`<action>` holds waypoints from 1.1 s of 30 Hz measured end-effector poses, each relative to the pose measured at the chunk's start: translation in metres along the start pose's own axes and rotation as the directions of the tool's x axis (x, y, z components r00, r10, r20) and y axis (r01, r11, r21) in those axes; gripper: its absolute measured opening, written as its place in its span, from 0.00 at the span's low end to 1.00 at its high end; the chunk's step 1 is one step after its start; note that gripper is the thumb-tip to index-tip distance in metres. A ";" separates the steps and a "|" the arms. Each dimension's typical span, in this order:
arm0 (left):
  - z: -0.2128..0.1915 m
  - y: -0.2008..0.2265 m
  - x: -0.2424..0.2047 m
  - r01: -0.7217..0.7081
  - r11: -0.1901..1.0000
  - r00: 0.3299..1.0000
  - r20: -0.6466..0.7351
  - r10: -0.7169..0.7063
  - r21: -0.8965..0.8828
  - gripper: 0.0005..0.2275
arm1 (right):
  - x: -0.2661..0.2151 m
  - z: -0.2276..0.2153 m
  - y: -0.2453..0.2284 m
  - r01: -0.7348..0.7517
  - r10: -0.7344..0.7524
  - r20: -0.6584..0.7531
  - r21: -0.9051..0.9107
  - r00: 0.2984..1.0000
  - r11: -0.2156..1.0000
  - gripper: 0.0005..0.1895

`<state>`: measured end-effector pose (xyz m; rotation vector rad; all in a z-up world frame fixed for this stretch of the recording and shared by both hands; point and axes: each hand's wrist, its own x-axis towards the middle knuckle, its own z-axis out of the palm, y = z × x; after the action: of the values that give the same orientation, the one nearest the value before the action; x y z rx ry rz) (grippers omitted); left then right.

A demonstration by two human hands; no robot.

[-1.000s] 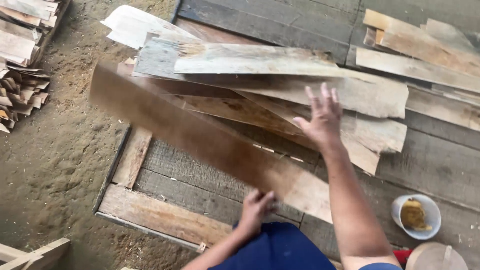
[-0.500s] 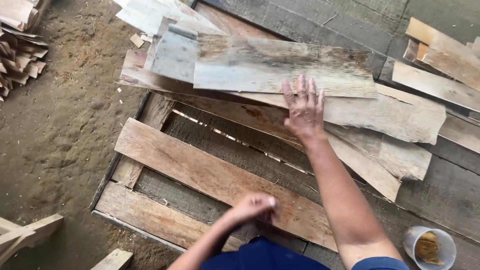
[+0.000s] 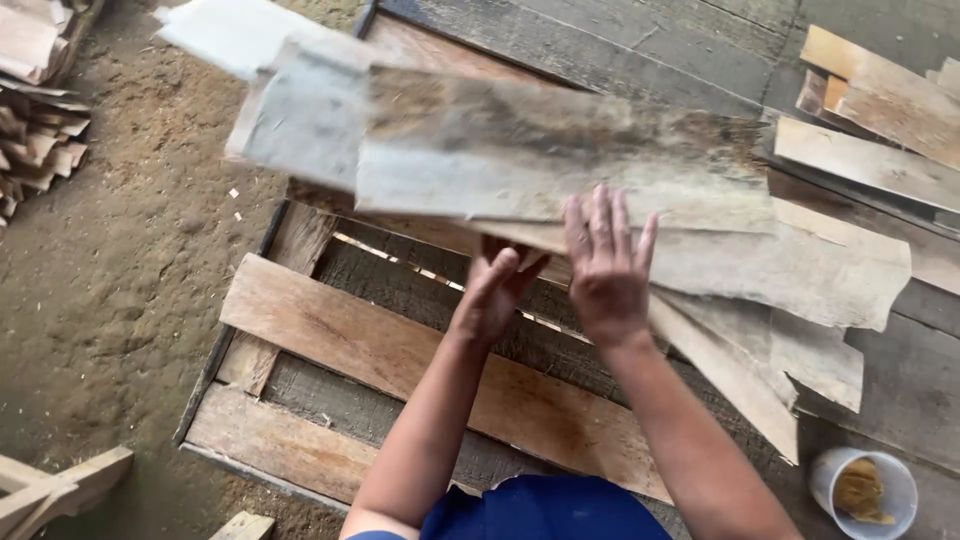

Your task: The person sorts through a pile of wooden planks on a workbench, picking them up, inspecting them, and stacking them. They use a utility knife to scrape or mark a plank before continuing to sort the wood.

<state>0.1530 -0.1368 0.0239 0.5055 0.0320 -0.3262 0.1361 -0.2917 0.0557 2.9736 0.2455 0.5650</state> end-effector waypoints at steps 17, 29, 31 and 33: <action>-0.073 0.084 -0.167 0.023 0.998 0.557 -0.830 0.040 0.063 0.09 | -0.149 -0.098 0.081 -0.127 0.241 -0.157 0.520 0.958 0.844 0.13; -0.124 0.086 -0.233 -0.093 0.994 0.570 -0.821 0.004 -0.059 0.04 | -0.343 -0.055 0.273 -0.970 0.850 0.522 -0.234 -0.067 0.067 0.29; -0.125 0.087 -0.244 -0.112 0.992 0.551 -0.834 0.013 -0.059 0.05 | -0.399 -0.027 0.302 -0.943 0.884 0.467 -0.307 -0.029 0.131 0.23; -0.123 0.092 -0.250 -0.080 0.997 0.519 -0.854 0.045 0.003 0.06 | -0.418 -0.014 0.316 -0.895 0.938 0.334 -0.440 -0.091 0.070 0.22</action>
<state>-0.0489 0.0726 -0.0128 0.5901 1.0061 0.0347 -0.2087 -0.6746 -0.0382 2.4510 -2.0308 -0.3709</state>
